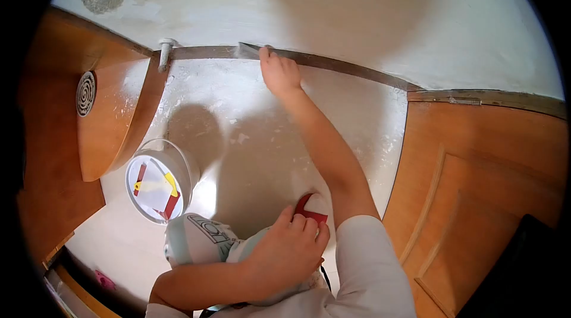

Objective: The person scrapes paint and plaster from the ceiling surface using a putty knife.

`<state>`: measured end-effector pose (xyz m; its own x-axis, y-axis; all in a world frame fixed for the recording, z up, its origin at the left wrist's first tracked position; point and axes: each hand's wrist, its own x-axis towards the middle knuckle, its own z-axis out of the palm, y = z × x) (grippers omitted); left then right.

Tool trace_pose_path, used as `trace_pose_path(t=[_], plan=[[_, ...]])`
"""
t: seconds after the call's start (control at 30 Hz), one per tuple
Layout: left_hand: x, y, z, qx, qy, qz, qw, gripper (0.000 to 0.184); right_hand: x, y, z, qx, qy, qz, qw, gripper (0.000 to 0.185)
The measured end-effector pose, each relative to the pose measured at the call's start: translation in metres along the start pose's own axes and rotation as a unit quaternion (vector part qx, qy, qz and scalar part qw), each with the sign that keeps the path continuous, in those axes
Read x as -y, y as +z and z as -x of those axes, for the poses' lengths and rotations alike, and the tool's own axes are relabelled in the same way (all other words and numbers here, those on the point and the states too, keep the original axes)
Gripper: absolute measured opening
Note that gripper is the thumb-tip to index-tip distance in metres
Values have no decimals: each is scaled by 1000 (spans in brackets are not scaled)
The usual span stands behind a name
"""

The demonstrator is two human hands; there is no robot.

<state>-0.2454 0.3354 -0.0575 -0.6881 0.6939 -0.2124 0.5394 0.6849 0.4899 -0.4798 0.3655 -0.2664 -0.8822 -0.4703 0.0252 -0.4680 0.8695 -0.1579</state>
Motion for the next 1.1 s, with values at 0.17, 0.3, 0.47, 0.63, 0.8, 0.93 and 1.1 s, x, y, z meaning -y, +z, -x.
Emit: trace_pose_path(t=[0.17,0.3,0.47,0.63,0.8,0.93,1.1], plan=[[5,-2,4,9,-4,-1,1000,47,-6,-4,6,22,4,12,1000,12],[5,-1,2,-11,-16,-15,1000,47,10,-11,-7,73,-17,-8,997,18],[8,-7,3,52,-4,23,998,46,47,-1,-24,9,-56,-15,998,11],[14,-5,6,-10,-45,-56,997,46,23,-5,-8,22,12,-32,999,16],[3,-5,-5,51,2,55,997,46,28,3,-3,4,21,-24,999,9],[1,-4,-3,65,15,59,996,45,27,7,-10,-19,-29,-35,999,11],[6,-17,-1,131,2,60,990,44,89,8,-55,-51,-143,-37,988,13]])
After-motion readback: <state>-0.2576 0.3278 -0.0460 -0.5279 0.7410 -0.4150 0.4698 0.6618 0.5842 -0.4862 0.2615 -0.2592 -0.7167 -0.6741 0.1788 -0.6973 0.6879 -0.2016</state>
